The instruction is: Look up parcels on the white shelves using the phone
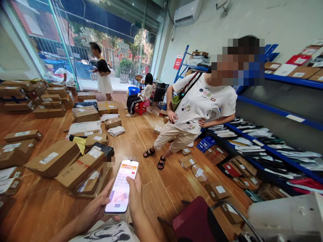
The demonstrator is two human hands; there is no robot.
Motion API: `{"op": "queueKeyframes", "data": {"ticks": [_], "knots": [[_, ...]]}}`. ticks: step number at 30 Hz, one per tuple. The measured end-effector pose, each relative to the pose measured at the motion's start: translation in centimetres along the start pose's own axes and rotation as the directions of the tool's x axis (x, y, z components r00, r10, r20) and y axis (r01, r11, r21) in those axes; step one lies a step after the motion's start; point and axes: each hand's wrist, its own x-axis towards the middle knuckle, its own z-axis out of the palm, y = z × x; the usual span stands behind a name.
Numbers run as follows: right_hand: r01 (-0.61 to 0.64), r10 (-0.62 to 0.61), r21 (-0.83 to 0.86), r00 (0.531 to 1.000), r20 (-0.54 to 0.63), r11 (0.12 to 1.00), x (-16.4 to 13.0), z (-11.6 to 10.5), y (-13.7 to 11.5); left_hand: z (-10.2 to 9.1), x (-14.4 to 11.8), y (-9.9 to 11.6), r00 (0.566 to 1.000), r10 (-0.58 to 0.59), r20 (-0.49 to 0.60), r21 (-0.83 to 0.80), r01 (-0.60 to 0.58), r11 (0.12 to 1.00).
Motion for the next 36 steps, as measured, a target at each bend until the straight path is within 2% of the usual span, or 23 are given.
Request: {"op": "queueKeyframes", "data": {"ticks": [4, 7, 10, 13, 16, 19, 22, 25, 31, 36], "knots": [[0.002, -0.002, 0.018, 1.000, -0.019, 1.000, -0.2, 0.2, -0.4, 1.1, -0.7, 0.9, 0.999, -0.033, -0.024, 0.020, 0.034, 0.999], [0.003, -0.003, 0.023, 1.000, 0.001, 1.000, -0.4, 0.1, -0.8, 2.6, -1.4, 2.1, 0.994, -0.086, -0.062, 0.090, 0.091, 0.992], [0.000, 0.001, -0.022, 1.000, 0.029, 1.000, -0.7, 0.0, -1.3, 3.4, -1.7, 2.6, 0.992, -0.091, -0.084, 0.129, 0.101, 0.986], [0.021, -0.015, -0.087, 0.998, 0.064, 0.996, -1.3, -0.1, -2.0, 3.4, -1.4, 2.6, 0.992, -0.081, -0.100, 0.109, 0.091, 0.990], [0.031, -0.019, -0.119, 0.995, 0.098, 0.992, -1.9, -0.3, -2.3, 3.3, -1.2, 2.7, 0.996, -0.054, -0.068, 0.079, 0.059, 0.995], [0.027, -0.006, -0.128, 0.987, 0.162, 0.991, -2.0, -0.8, -2.0, 3.5, -1.2, 3.1, 0.997, -0.048, -0.052, 0.066, 0.051, 0.997], [0.090, -0.051, -0.186, 0.977, 0.207, 0.978, -1.8, -1.3, -1.4, 3.6, -1.2, 3.3, 0.997, -0.060, -0.050, 0.072, 0.063, 0.995], [0.117, -0.070, -0.238, 0.978, 0.198, 0.964, -1.8, -1.6, -1.2, 3.7, -1.1, 3.3, 0.998, -0.048, -0.040, 0.093, 0.051, 0.994], [0.085, -0.049, -0.162, 0.976, 0.211, 0.983, -1.9, -1.4, -1.4, 4.0, -0.8, 3.2, 0.997, -0.047, -0.054, 0.134, 0.054, 0.990], [0.072, -0.057, -0.123, 0.992, 0.116, 0.990, -1.4, -1.5, -0.6, 3.4, -0.7, 2.3, 0.999, -0.025, -0.029, 0.139, 0.029, 0.990]]}}
